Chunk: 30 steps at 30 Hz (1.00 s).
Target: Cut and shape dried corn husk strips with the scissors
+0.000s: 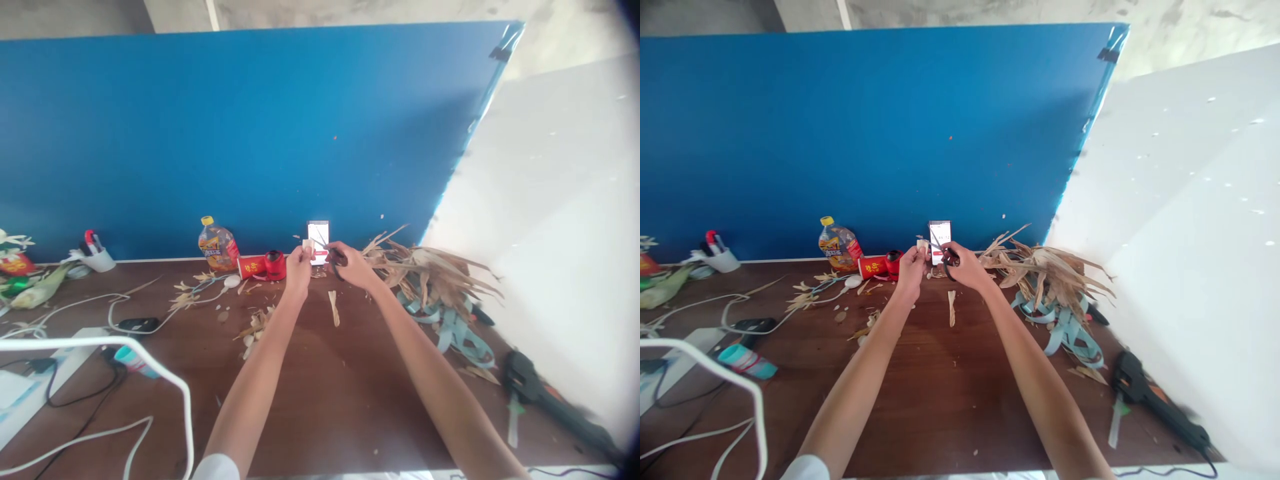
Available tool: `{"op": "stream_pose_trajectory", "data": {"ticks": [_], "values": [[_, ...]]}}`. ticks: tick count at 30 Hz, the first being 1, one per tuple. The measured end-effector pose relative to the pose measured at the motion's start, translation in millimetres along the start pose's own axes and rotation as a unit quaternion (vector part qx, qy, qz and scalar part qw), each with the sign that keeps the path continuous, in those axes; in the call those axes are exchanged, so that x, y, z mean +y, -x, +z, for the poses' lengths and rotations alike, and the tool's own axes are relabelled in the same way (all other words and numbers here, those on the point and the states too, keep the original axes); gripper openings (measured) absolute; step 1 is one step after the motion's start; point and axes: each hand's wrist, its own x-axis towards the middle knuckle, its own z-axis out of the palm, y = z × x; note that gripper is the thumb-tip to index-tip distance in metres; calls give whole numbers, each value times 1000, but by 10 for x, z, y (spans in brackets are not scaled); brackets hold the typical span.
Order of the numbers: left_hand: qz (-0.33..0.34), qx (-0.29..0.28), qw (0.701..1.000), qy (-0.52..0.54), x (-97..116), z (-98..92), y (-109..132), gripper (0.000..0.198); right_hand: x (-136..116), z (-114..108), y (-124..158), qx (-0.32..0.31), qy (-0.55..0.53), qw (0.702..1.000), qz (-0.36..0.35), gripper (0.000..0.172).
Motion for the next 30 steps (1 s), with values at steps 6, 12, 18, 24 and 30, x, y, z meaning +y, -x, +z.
{"op": "stream_pose_trajectory", "data": {"ticks": [6, 12, 18, 24, 30], "values": [[30, -43, 999, 1, -27, 8, -3, 31, -45, 43, 5, 1, -13, 1000, 2, 37], [114, -40, 981, -153, 12, 31, 35, 27, -13, 93, -33, 57, -189, 979, 59, 55], [124, -63, 963, -232, 107, 37, 95, 26, -1, 100, -45, 98, -175, 978, 54, 49], [154, -68, 950, -263, 99, 29, 97, 25, 54, 108, -58, 100, -146, 983, 39, 45], [158, -74, 950, -259, 108, 30, 106, 25, 60, 107, -59, 106, -140, 984, 28, 42]]}}
